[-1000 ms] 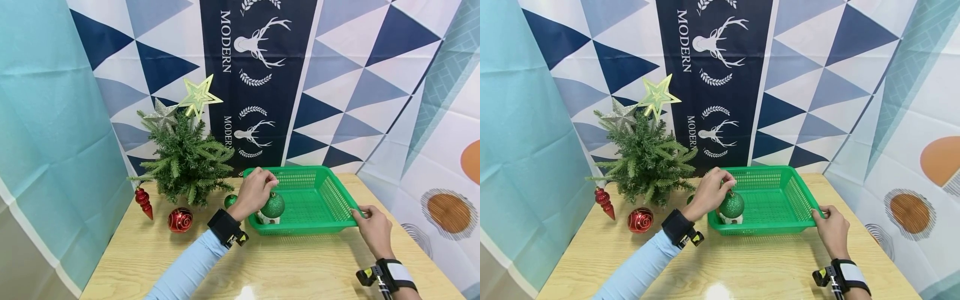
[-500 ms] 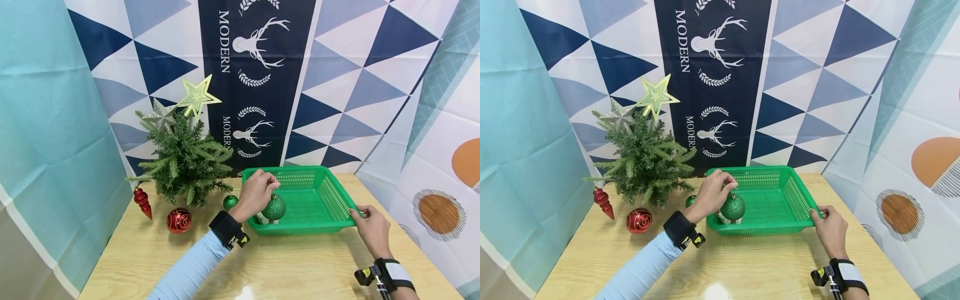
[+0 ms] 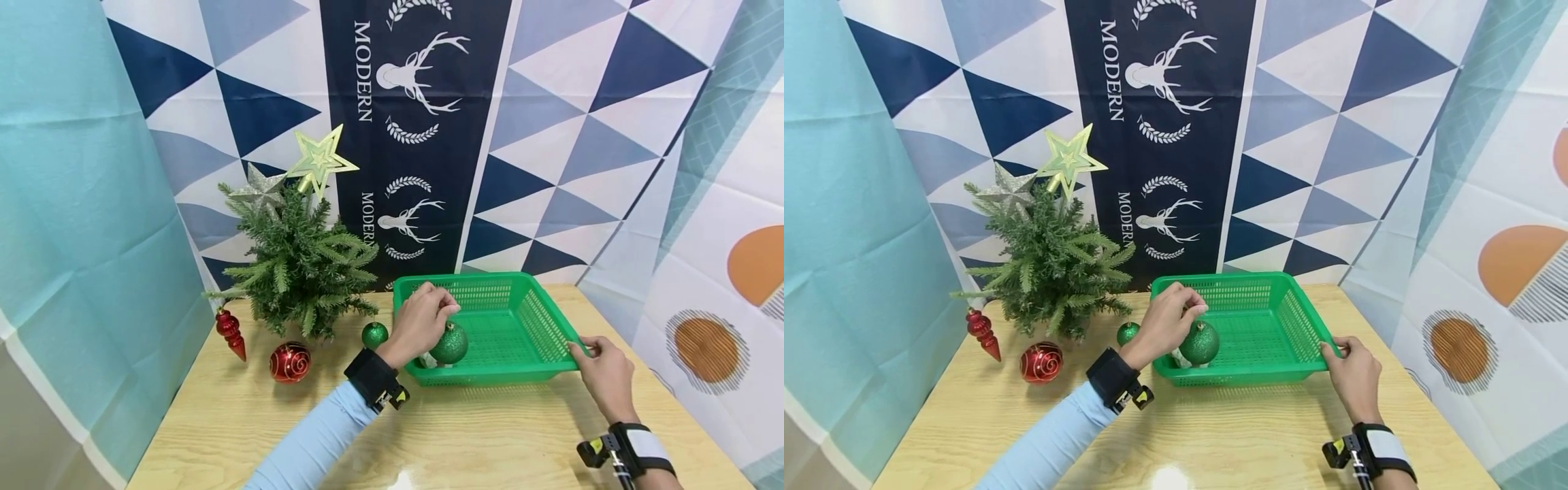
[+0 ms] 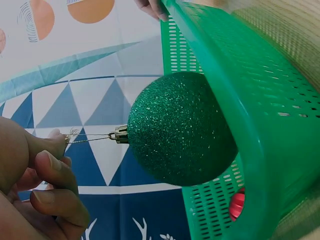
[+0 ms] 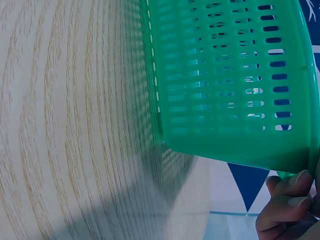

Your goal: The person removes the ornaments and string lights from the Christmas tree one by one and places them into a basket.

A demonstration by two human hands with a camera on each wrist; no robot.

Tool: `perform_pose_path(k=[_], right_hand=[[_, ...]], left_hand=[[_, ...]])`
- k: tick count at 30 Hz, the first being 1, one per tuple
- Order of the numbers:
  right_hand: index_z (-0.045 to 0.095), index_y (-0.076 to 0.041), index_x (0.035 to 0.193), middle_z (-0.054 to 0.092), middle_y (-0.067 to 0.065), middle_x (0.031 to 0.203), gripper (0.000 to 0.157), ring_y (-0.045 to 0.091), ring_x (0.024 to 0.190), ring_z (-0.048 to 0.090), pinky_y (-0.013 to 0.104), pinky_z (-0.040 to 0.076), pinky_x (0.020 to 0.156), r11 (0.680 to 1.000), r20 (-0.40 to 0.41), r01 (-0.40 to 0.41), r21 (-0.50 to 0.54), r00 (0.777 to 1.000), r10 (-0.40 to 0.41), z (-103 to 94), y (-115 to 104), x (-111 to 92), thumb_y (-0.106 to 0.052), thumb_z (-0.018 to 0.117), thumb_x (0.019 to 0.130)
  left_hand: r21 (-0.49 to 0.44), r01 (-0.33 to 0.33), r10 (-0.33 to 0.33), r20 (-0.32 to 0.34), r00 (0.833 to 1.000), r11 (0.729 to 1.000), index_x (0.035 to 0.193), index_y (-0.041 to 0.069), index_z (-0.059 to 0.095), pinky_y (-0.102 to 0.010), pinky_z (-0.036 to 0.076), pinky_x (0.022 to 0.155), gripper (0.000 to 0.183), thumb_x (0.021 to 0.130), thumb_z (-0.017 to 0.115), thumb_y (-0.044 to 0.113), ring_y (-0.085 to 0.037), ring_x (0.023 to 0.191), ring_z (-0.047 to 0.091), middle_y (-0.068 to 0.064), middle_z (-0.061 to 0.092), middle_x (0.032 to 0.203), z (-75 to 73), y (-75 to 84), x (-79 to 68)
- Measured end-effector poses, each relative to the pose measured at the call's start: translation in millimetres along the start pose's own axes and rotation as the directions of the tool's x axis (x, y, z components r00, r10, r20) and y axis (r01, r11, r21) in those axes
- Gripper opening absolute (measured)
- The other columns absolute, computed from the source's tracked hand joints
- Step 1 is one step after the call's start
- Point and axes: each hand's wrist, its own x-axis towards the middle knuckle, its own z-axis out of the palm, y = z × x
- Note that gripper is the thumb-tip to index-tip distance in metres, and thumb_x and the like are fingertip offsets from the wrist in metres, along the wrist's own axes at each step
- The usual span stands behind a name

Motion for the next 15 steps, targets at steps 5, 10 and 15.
perform_pose_path(k=[5, 10, 15], right_hand=[[0.064, 0.006, 0.113, 0.065, 0.015, 0.084, 0.038, 0.019, 0.064, 0.056, 0.030, 0.040, 0.055, 1.000, 0.004, -0.003, -0.001, 1.000, 0.003, 0.0, 0.6, 0.4, -0.027, 0.062, 0.095], [0.064, 0.006, 0.113, 0.064, 0.015, 0.084, 0.039, 0.019, 0.064, 0.056, 0.030, 0.040, 0.053, 1.000, 0.009, -0.010, 0.002, 1.000, 0.010, -0.2, 1.0, -0.2, -0.028, 0.062, 0.096], [0.064, 0.006, 0.114, 0.064, 0.014, 0.084, 0.039, 0.019, 0.065, 0.056, 0.030, 0.040, 0.053, 1.000, 0.008, -0.005, 0.002, 1.000, 0.005, -0.9, -1.1, -1.2, -0.028, 0.061, 0.096]], left_hand=[[0.006, 0.003, -0.003, 0.020, 1.000, 1.000, 0.097, 0.021, 0.067, -0.021, 0.038, 0.064, 0.014, 0.099, 0.058, 0.031, -0.008, 0.075, 0.048, 0.006, 0.051, 0.094, 3.3, -0.8, 0.2], [0.021, 0.007, -0.007, 0.036, 0.999, 1.000, 0.098, 0.021, 0.068, -0.020, 0.038, 0.064, 0.015, 0.098, 0.058, 0.032, -0.008, 0.077, 0.048, 0.007, 0.051, 0.093, 5.8, -1.9, 0.4], [0.034, 0.007, -0.009, 0.050, 0.999, 0.999, 0.097, 0.021, 0.068, -0.020, 0.038, 0.064, 0.014, 0.098, 0.059, 0.031, -0.008, 0.076, 0.047, 0.007, 0.051, 0.093, 6.5, -1.9, 0.8]])
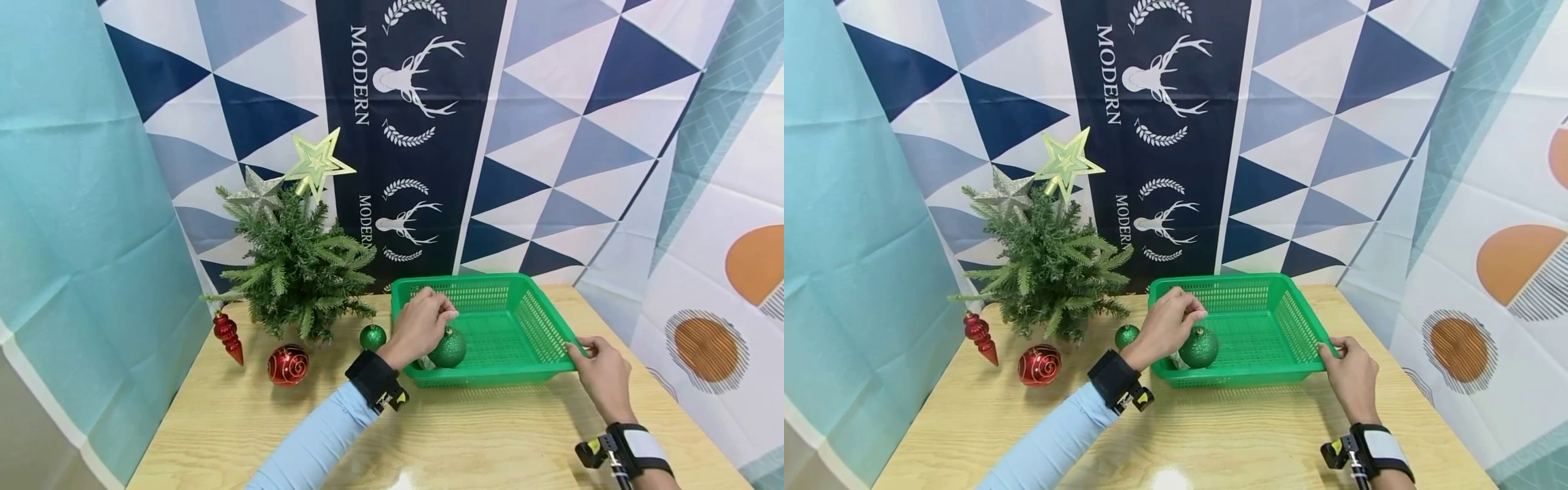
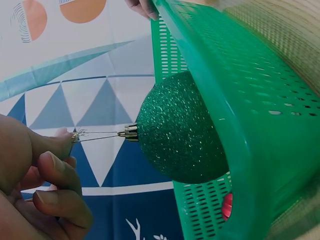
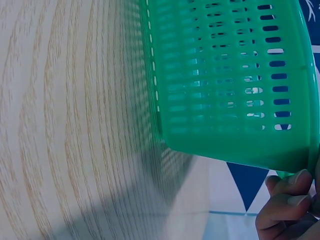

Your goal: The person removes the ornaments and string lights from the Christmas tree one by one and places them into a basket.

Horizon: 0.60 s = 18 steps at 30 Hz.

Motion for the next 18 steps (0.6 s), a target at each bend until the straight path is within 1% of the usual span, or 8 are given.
perform_pose_path(k=[7, 12, 18], right_hand=[[0.063, 0.007, 0.113, 0.063, 0.014, 0.083, 0.039, 0.019, 0.064, 0.054, 0.029, 0.039, 0.050, 1.000, -0.004, 0.027, -0.007, 1.000, -0.027, -1.8, -3, 1, -0.028, 0.061, 0.096], [0.063, 0.008, 0.113, 0.062, 0.014, 0.082, 0.039, 0.021, 0.065, 0.054, 0.031, 0.038, 0.052, 0.999, 0.005, 0.036, -0.020, 0.999, -0.036, -3.0, -2, 2, -0.027, 0.062, 0.096], [0.063, 0.008, 0.113, 0.062, 0.013, 0.082, 0.039, 0.021, 0.066, 0.054, 0.032, 0.039, 0.053, 0.999, 0.016, 0.030, -0.027, 0.999, -0.029, -4.6, 0, 0, -0.026, 0.062, 0.096]], left_hand=[[0.011, -0.005, 0.005, 0.003, 1.000, 1.000, 0.096, 0.020, 0.069, -0.020, 0.038, 0.062, 0.013, 0.098, 0.060, 0.030, -0.008, 0.075, 0.048, 0.006, 0.053, 0.094, -0.1, 0.6, 0.4], [0.015, -0.004, 0.003, 0.017, 1.000, 1.000, 0.096, 0.020, 0.069, -0.020, 0.037, 0.061, 0.013, 0.098, 0.060, 0.029, -0.008, 0.074, 0.047, 0.007, 0.051, 0.091, 3.8, 1.2, -1.0], [0.047, -0.037, 0.035, 0.034, 0.999, 0.998, 0.097, 0.018, 0.070, -0.017, 0.037, 0.061, 0.014, 0.098, 0.060, 0.028, -0.006, 0.075, 0.046, 0.009, 0.049, 0.089, 10.2, 3.5, -5.8]])
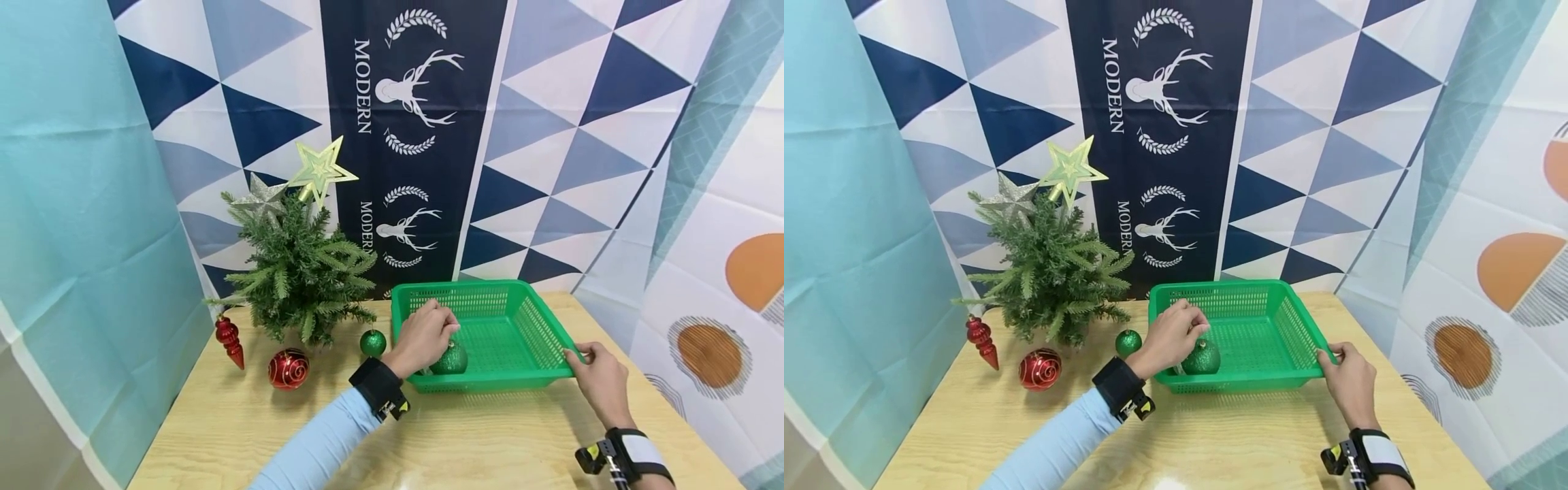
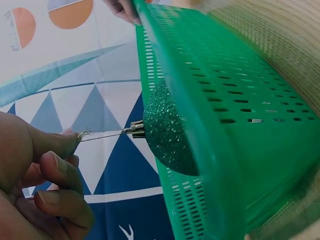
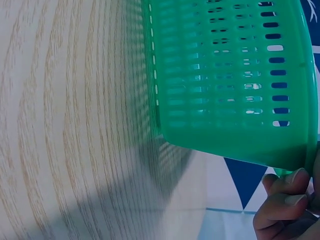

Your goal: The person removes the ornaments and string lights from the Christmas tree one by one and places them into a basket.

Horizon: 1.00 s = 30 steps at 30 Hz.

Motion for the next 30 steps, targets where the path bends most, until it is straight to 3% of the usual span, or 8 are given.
perform_pose_path(k=[9, 15, 19, 21, 24, 27, 30], right_hand=[[0.063, 0.009, 0.113, 0.061, 0.012, 0.080, 0.039, 0.019, 0.063, 0.053, 0.030, 0.039, 0.050, 1.000, 0.011, 0.010, 0.008, 1.000, -0.010, 2.7, -1, -2, -0.026, 0.062, 0.096], [0.062, 0.009, 0.112, 0.062, 0.013, 0.081, 0.038, 0.019, 0.063, 0.053, 0.029, 0.039, 0.049, 1.000, 0.000, 0.011, 0.009, 1.000, -0.011, 1.4, 0, 0, -0.026, 0.062, 0.096], [0.062, 0.009, 0.112, 0.062, 0.014, 0.081, 0.038, 0.019, 0.063, 0.054, 0.030, 0.039, 0.049, 1.000, 0.008, 0.020, 0.007, 1.000, -0.020, 4.2, -1, -2, -0.026, 0.061, 0.096], [0.062, 0.009, 0.112, 0.063, 0.014, 0.081, 0.038, 0.018, 0.062, 0.054, 0.030, 0.039, 0.050, 1.000, 0.008, 0.026, 0.005, 1.000, -0.026, 5.1, -1, -2, -0.026, 0.061, 0.096], [0.062, 0.009, 0.113, 0.063, 0.014, 0.080, 0.039, 0.017, 0.061, 0.054, 0.029, 0.039, 0.049, 0.999, 0.014, 0.035, 0.003, 0.999, -0.035, 5.4, 0, -1, -0.026, 0.061, 0.096], [0.062, 0.009, 0.113, 0.063, 0.014, 0.081, 0.040, 0.016, 0.059, 0.054, 0.029, 0.039, 0.049, 0.999, 0.019, 0.037, 0.002, 0.999, -0.037, 4.3, 1, 1, -0.028, 0.060, 0.097], [0.062, 0.009, 0.113, 0.063, 0.015, 0.081, 0.041, 0.016, 0.059, 0.053, 0.030, 0.040, 0.050, 0.999, 0.018, 0.033, -0.005, 0.999, -0.033, 3.0, 2, 4, -0.028, 0.060, 0.097]], left_hand=[[0.007, -0.007, 0.007, 0.009, 1.000, 1.000, 0.097, 0.018, 0.072, -0.016, 0.036, 0.059, 0.013, 0.097, 0.062, 0.026, -0.006, 0.074, 0.045, 0.009, 0.049, 0.087, 2.5, -2.5, -7.2], [-0.040, -0.012, 0.012, -0.001, 1.000, 0.999, 0.099, 0.016, 0.072, -0.017, 0.037, 0.063, 0.014, 0.097, 0.062, 0.025, -0.006, 0.076, 0.046, 0.009, 0.051, 0.088, 1.2, -6.3, -6.5], [-0.072, 0.022, -0.025, -0.039, 0.999, 0.997, 0.099, 0.017, 0.072, -0.018, 0.038, 0.064, 0.015, 0.098, 0.061, 0.026, -0.006, 0.077, 0.047, 0.009, 0.053, 0.089, 0.5, -16.2, -14.5], [-0.095, 0.069, -0.077, -0.077, 0.994, 0.993, 0.099, 0.016, 0.071, -0.018, 0.039, 0.063, 0.015, 0.098, 0.060, 0.026, -0.005, 0.076, 0.048, 0.009, 0.054, 0.089, 0.3, -24.3, -20.0], [-0.129, 0.180, -0.199, -0.156, 0.967, 0.975, 0.099, 0.016, 0.070, -0.020, 0.040, 0.059, 0.015, 0.097, 0.061, 0.027, -0.004, 0.069, 0.051, 0.010, 0.056, 0.084, -0.3, -41.0, -30.0], [-0.157, 0.302, -0.332, -0.229, 0.915, 0.940, 0.102, 0.015, 0.068, -0.024, 0.040, 0.055, 0.017, 0.097, 0.061, 0.030, -0.005, 0.061, 0.053, 0.011, 0.059, 0.075, -1.4, -59.4, -40.4], [-0.166, 0.390, -0.422, -0.259, 0.869, 0.905, 0.106, 0.015, 0.065, -0.026, 0.040, 0.055, 0.020, 0.098, 0.059, 0.033, -0.007, 0.059, 0.054, 0.011, 0.060, 0.074, -2.0, -75.5, -50.3]])
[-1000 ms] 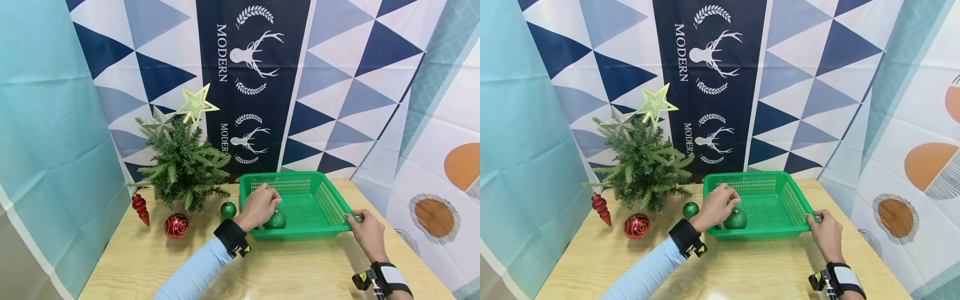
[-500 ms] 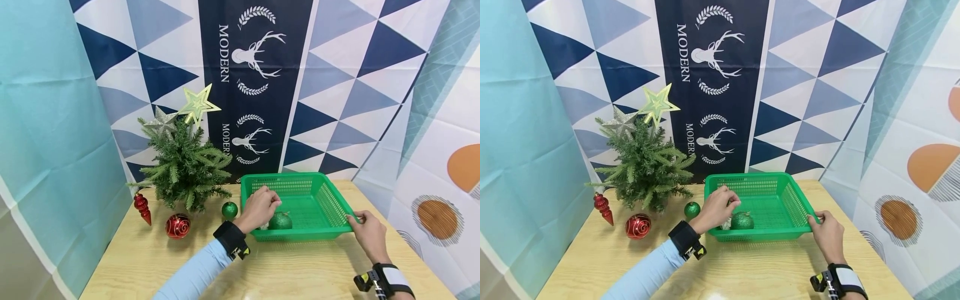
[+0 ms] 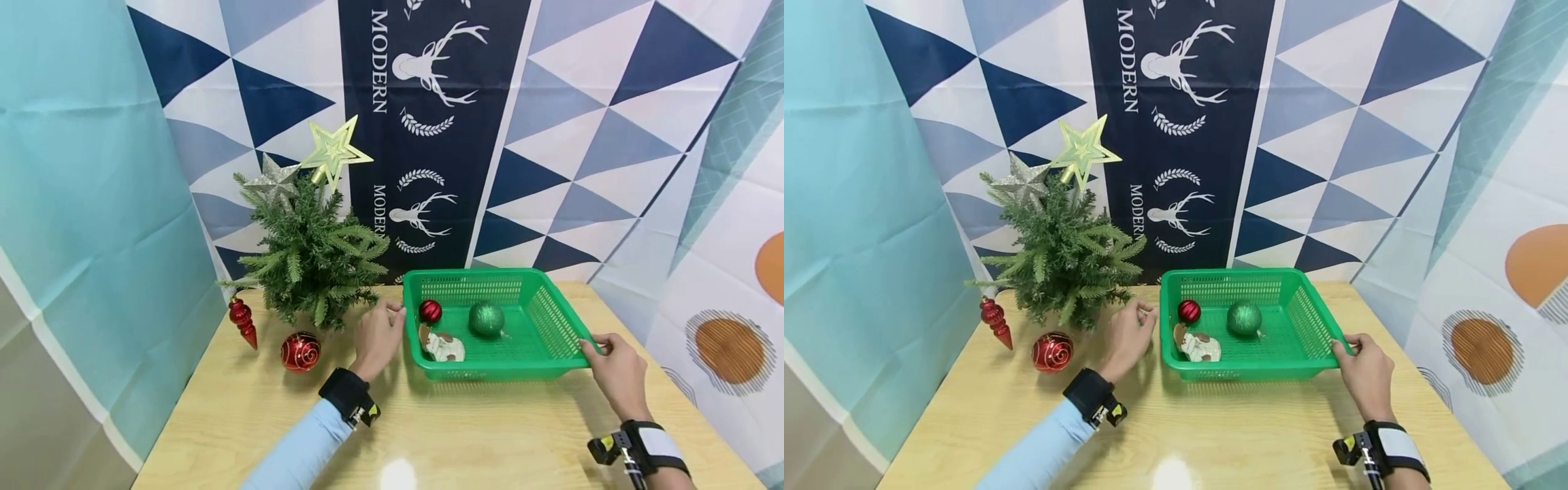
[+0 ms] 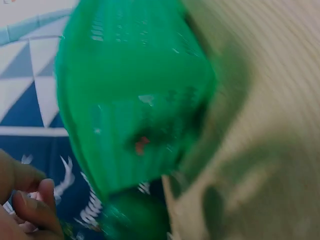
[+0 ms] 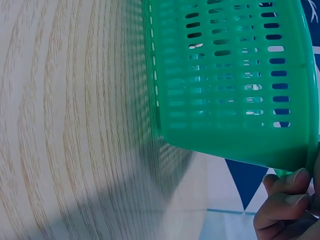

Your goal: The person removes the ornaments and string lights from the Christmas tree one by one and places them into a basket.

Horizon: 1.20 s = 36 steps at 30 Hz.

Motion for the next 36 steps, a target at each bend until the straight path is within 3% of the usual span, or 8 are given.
perform_pose_path(k=[7, 13, 19, 28, 36], right_hand=[[0.061, 0.010, 0.114, 0.064, 0.017, 0.084, 0.042, 0.017, 0.062, 0.055, 0.031, 0.040, 0.054, 1.000, 0.011, -0.020, -0.007, 1.000, 0.020, -0.8, -1, 2, -0.028, 0.059, 0.097], [0.061, 0.009, 0.116, 0.064, 0.017, 0.084, 0.044, 0.016, 0.061, 0.055, 0.031, 0.041, 0.053, 0.999, 0.017, -0.046, -0.005, 0.999, 0.047, -0.2, 0, 1, -0.030, 0.058, 0.097], [0.061, 0.008, 0.116, 0.064, 0.017, 0.085, 0.042, 0.019, 0.063, 0.055, 0.034, 0.040, 0.058, 0.999, 0.011, -0.040, -0.014, 0.999, 0.040, -0.5, 0, 2, -0.030, 0.058, 0.097], [0.062, 0.008, 0.115, 0.065, 0.018, 0.085, 0.041, 0.018, 0.062, 0.056, 0.034, 0.040, 0.059, 0.999, 0.002, -0.034, -0.003, 0.999, 0.034, 1.1, 0, 2, -0.029, 0.059, 0.097], [0.061, 0.008, 0.115, 0.064, 0.017, 0.084, 0.042, 0.018, 0.060, 0.055, 0.035, 0.039, 0.060, 1.000, 0.002, -0.029, 0.009, 1.000, 0.029, -0.5, 0, 0, -0.030, 0.059, 0.097]], left_hand=[[0.008, 0.115, -0.114, -0.077, 0.990, 0.993, 0.103, 0.018, 0.061, -0.028, 0.039, 0.045, 0.027, 0.099, 0.055, 0.043, -0.011, 0.059, 0.053, 0.008, 0.057, 0.072, -1.5, -26.3, -1.6], [-0.001, 0.081, -0.081, -0.106, 0.991, 0.997, 0.109, 0.013, 0.064, -0.026, 0.037, 0.043, 0.033, 0.098, 0.057, 0.043, -0.008, 0.054, 0.051, 0.008, 0.057, 0.067, 3.3, -32.2, -0.5], [-0.007, 0.045, -0.045, -0.147, 0.988, 0.999, 0.105, 0.012, 0.069, -0.025, 0.037, 0.043, 0.024, 0.097, 0.061, 0.033, -0.007, 0.049, 0.049, 0.008, 0.059, 0.064, 5.6, -31.4, 1.2], [-0.009, 0.067, -0.068, -0.150, 0.986, 0.998, 0.104, 0.014, 0.071, -0.026, 0.037, 0.044, 0.027, 0.097, 0.060, 0.038, -0.007, 0.047, 0.048, 0.008, 0.058, 0.064, 10.2, -34.0, 3.4], [-0.030, 0.046, -0.050, -0.176, 0.983, 0.999, 0.101, 0.015, 0.069, -0.026, 0.036, 0.044, 0.018, 0.098, 0.059, 0.031, -0.007, 0.046, 0.046, 0.010, 0.055, 0.063, 11.1, -32.3, 1.5]])
